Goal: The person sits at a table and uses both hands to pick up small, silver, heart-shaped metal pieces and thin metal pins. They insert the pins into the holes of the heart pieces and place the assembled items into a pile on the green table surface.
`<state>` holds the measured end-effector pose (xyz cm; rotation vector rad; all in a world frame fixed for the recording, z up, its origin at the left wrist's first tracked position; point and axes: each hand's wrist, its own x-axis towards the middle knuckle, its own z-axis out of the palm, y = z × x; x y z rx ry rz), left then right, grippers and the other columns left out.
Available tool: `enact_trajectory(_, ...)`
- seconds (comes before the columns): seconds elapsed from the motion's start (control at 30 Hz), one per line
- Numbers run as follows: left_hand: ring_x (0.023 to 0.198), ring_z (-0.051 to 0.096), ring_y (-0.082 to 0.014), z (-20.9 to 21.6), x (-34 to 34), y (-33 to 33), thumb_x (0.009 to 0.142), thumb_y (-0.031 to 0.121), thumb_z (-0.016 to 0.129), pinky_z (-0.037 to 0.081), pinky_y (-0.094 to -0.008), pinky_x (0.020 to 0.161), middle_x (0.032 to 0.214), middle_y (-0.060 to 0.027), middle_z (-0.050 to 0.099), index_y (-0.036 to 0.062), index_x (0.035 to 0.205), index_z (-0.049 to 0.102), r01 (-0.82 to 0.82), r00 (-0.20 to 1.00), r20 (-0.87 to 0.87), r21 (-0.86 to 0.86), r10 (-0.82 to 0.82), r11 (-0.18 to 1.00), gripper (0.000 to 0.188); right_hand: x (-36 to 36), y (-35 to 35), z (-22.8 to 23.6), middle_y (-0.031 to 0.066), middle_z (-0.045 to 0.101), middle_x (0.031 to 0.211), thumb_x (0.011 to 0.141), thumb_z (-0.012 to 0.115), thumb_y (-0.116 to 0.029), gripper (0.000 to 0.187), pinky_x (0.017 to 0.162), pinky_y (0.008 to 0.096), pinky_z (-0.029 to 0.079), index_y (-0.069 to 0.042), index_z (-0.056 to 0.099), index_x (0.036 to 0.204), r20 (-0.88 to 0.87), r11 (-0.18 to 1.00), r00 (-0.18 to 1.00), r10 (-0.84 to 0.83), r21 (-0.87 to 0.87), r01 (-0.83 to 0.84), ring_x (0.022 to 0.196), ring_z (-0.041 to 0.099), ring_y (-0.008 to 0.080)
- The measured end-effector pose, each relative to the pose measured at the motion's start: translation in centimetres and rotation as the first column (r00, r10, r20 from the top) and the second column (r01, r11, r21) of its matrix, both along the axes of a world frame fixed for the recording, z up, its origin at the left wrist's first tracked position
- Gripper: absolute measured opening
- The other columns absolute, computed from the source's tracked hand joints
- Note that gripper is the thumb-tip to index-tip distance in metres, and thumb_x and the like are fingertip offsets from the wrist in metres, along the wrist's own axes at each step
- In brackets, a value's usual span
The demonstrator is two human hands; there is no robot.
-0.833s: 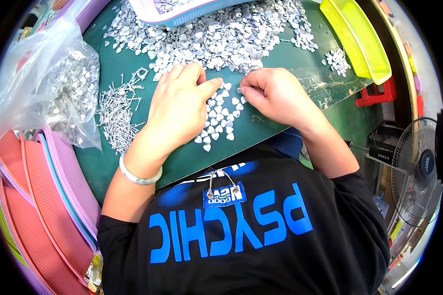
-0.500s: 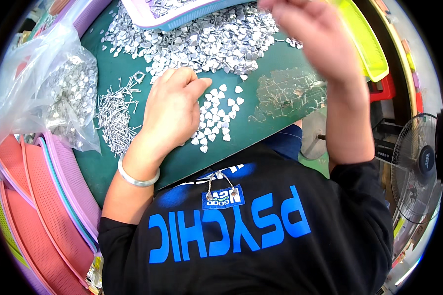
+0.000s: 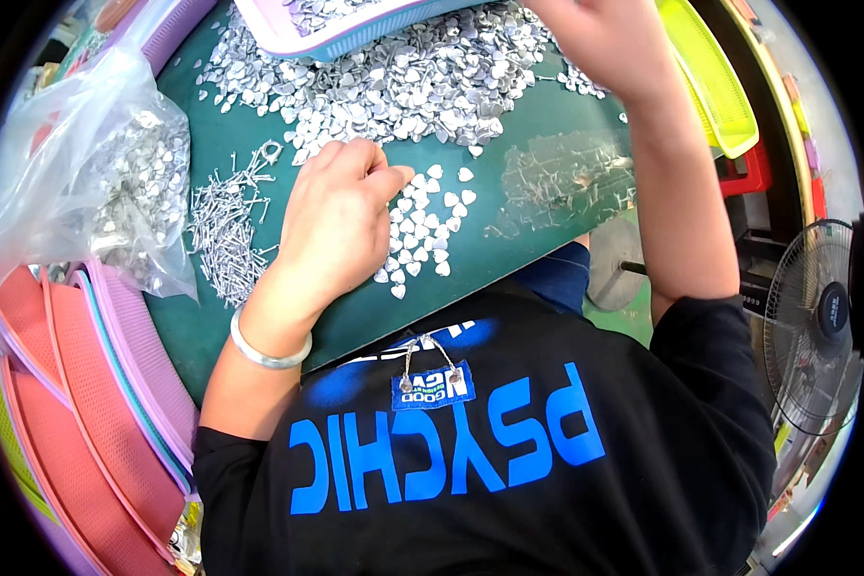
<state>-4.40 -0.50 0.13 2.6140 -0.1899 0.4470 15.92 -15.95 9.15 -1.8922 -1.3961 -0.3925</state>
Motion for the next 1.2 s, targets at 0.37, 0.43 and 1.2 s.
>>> enact_trajectory(0.37, 0.087, 0.054, -0.028, 0.3, 1.1, -0.9, 0.071, -0.007, 0.055, 0.044, -0.0385, 0.08, 0.09, -0.0087, 0.058, 0.0032, 0.099, 0.069, 0.053, 0.999, -0.01, -0.023, -0.053, 0.998, 0.033, -5.8, -4.8, -8.5, 0.0076, 0.059, 0.08, 0.078, 0.068, -0.01, 0.01, 0.069, 0.0373, 0.05, -0.007, 0.068, 0.087, -0.143, 0.944, 0.989, -0.04, -0.33, -0.009, 0.079, 0.061, 0.028)
enact_trajectory(0.43, 0.089, 0.054, -0.028, 0.2, 1.4, -1.4, 0.071, -0.007, 0.055, 0.044, -0.0389, 0.081, 0.093, -0.0088, 0.059, 0.0029, 0.098, 0.069, 0.049, 0.998, 0.033, -0.005, -0.048, 0.999, 0.032, -6.0, -4.6, -9.4, 0.0062, 0.057, 0.08, 0.078, 0.067, -0.013, 0.01, 0.07, 0.0381, 0.05, -0.009, 0.068, 0.087, -0.07, 0.948, 0.996, -0.046, -0.317, 0.021, 0.08, 0.061, 0.0277)
enact_trajectory(1.2, 0.094, 0.053, -0.0291, 0.3, 2.2, -3.2, 0.071, -0.007, 0.053, 0.043, -0.0381, 0.086, 0.1, -0.0112, 0.058, 0.0023, 0.108, 0.067, 0.178, 0.983, -0.046, 0.001, -0.177, 0.984, 0.04, -6.5, -5.0, -9.5, 0.0118, 0.06, 0.099, 0.08, 0.058, 0.005, 0.022, 0.082, 0.0381, 0.048, -0.002, 0.067, 0.099, -0.143, 0.963, 0.986, -0.089, -0.267, 0.048, 0.095, 0.057, 0.0314)
